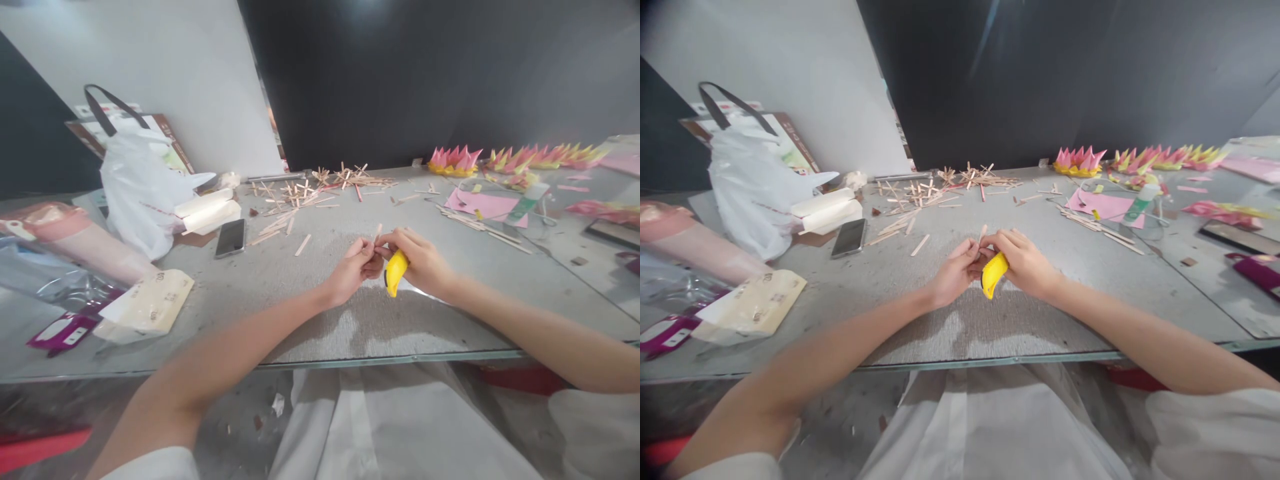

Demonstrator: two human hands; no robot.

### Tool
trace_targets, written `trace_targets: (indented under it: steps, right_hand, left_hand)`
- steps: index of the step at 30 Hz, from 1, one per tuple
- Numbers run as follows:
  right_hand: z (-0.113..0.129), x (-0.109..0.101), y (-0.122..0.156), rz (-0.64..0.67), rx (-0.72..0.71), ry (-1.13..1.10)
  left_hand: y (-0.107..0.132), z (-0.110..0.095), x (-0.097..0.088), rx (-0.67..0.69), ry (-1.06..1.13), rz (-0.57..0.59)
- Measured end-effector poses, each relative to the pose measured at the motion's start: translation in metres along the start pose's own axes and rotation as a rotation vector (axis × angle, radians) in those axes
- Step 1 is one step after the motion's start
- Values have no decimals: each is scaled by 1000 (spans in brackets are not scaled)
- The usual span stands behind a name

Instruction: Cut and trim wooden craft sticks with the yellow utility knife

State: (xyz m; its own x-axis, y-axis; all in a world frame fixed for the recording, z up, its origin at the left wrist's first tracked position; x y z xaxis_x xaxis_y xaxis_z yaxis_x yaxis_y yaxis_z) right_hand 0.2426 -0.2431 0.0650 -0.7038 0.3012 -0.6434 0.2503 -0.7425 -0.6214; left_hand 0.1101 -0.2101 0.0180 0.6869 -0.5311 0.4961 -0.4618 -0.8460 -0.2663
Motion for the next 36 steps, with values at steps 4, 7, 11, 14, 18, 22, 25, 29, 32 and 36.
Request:
trace_targets:
  steps: [4,7,11,14,18,22,25,29,32,36]
  right_hand:
    - [2,2,1,6,15,18]
    - [3,4,1,19,34,31]
    - [-4,6,1,18,122,-11]
    - [-11,6,-1,41,226,-98]
    - [-12,4,-5,66,363,-216]
    - [-6,2,-8,45,450,-320]
    - [-5,3,-11,71,509,-417]
    - [-7,11,-11,190,589,-613]
    - [-9,18,-7,277,607,-761]
    - [-13,23,-4,335,592,-856]
  left_hand:
    - [2,-2,2,-6,3,-27]
    - [2,-2,3,-6,13,-33]
    - [0,0,3,10,14,-17]
    - [-3,3,4,26,1,37]
    - [-6,2,3,92,-97,93]
    - [-6,-5,5,211,-245,131]
    - [-7,-8,4,257,-346,150]
    - [-11,-12,-1,361,-441,198]
    - [-13,-16,-5,414,-490,235]
    - [-16,-22,-8,428,-557,251]
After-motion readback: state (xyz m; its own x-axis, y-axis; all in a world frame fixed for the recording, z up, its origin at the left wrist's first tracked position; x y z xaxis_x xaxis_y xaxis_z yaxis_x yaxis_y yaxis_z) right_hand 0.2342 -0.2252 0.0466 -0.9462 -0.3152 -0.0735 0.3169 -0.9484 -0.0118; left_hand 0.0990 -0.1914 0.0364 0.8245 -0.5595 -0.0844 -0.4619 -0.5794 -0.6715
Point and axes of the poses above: each hand's wrist, its own y-axis away from the middle knuckle, its own x-axis out of the palm, z = x × y, the point moved 7 cm from there along -y, towards the middle knuckle, and after that the axes turned 14 degrees about x, right-handed, at the moved point
